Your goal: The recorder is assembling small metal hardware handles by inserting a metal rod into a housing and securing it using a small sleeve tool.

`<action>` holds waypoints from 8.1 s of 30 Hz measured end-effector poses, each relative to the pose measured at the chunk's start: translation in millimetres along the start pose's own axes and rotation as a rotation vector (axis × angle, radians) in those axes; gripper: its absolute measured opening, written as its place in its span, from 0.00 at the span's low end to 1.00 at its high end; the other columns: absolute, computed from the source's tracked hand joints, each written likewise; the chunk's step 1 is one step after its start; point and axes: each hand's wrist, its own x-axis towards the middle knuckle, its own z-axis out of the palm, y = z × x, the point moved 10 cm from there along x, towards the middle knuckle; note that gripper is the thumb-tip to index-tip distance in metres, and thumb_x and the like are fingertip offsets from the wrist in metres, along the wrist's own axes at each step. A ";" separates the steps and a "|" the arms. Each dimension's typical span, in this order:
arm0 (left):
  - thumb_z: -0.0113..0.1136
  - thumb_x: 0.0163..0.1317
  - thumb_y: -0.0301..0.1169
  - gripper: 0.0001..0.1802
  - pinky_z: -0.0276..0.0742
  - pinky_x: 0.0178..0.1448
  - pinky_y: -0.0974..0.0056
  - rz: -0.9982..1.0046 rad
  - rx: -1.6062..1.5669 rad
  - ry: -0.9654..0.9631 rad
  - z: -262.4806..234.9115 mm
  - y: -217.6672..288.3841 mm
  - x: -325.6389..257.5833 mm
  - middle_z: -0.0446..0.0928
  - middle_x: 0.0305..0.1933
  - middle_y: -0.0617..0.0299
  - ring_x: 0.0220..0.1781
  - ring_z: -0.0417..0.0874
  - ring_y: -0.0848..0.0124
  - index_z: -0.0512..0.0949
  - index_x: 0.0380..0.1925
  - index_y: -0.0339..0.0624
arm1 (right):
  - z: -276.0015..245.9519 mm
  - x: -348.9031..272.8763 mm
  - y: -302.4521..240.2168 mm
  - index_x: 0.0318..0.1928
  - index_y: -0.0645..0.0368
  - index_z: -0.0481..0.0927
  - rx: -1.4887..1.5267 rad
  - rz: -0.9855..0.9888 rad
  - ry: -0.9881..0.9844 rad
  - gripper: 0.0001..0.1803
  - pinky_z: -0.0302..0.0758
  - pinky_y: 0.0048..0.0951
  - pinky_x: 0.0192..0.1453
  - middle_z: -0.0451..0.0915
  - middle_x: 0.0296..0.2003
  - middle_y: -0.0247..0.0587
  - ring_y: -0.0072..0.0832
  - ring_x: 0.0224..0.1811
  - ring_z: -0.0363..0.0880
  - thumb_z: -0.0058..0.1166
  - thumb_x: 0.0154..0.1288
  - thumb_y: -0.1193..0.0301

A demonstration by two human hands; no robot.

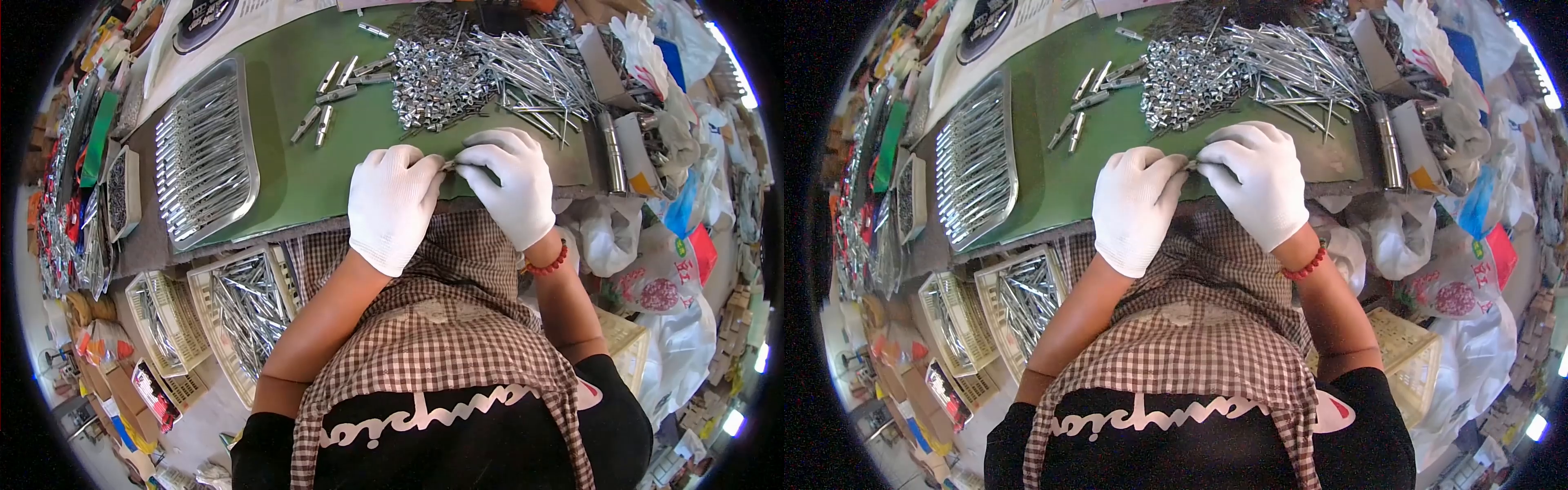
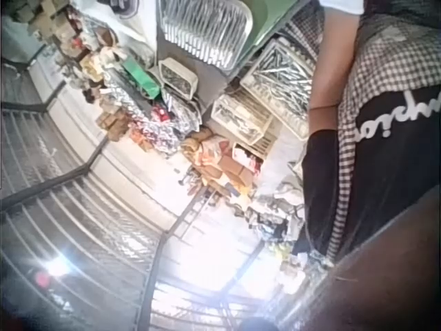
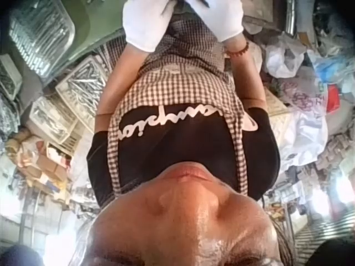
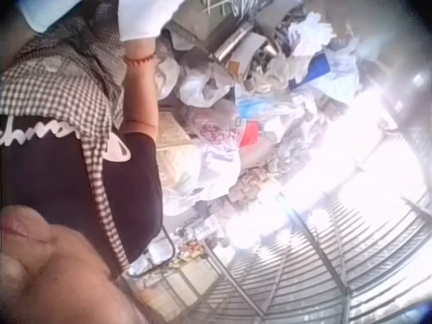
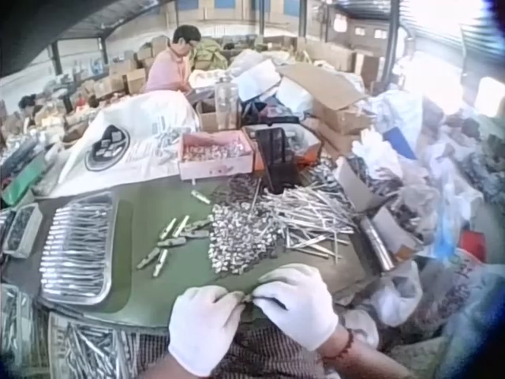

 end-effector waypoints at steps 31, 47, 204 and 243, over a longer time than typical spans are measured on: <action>0.66 0.58 0.31 0.08 0.75 0.45 0.53 0.040 0.031 -0.024 3.6 -0.4 0.0 0.78 0.35 0.60 0.39 0.79 0.55 0.85 0.38 0.49 | 8.5 4.6 9.5 0.35 0.55 0.80 -0.048 -0.109 -0.097 0.08 0.73 0.43 0.56 0.81 0.40 0.38 0.41 0.50 0.78 0.64 0.54 0.71; 0.66 0.58 0.31 0.07 0.74 0.46 0.53 0.046 0.048 -0.012 2.1 0.9 0.6 0.77 0.34 0.60 0.38 0.78 0.55 0.85 0.37 0.47 | 12.6 4.8 7.7 0.37 0.54 0.80 -0.025 -0.101 -0.101 0.09 0.74 0.43 0.57 0.81 0.43 0.37 0.41 0.51 0.79 0.63 0.54 0.72; 0.67 0.53 0.28 0.09 0.74 0.44 0.53 0.083 -0.018 -0.025 1.4 12.2 -2.6 0.79 0.34 0.59 0.38 0.79 0.55 0.85 0.36 0.44 | -0.8 2.5 -5.8 0.38 0.52 0.81 0.079 -0.112 -0.153 0.08 0.75 0.40 0.49 0.83 0.34 0.37 0.41 0.40 0.81 0.57 0.57 0.75; 0.68 0.53 0.29 0.10 0.73 0.45 0.54 0.068 -0.045 0.029 1.0 9.6 -5.2 0.78 0.33 0.60 0.38 0.79 0.56 0.86 0.37 0.45 | -20.3 -67.0 1.2 0.70 0.38 0.72 -0.050 0.300 0.003 0.39 0.78 0.40 0.30 0.80 0.27 0.44 0.43 0.26 0.82 0.70 0.56 0.60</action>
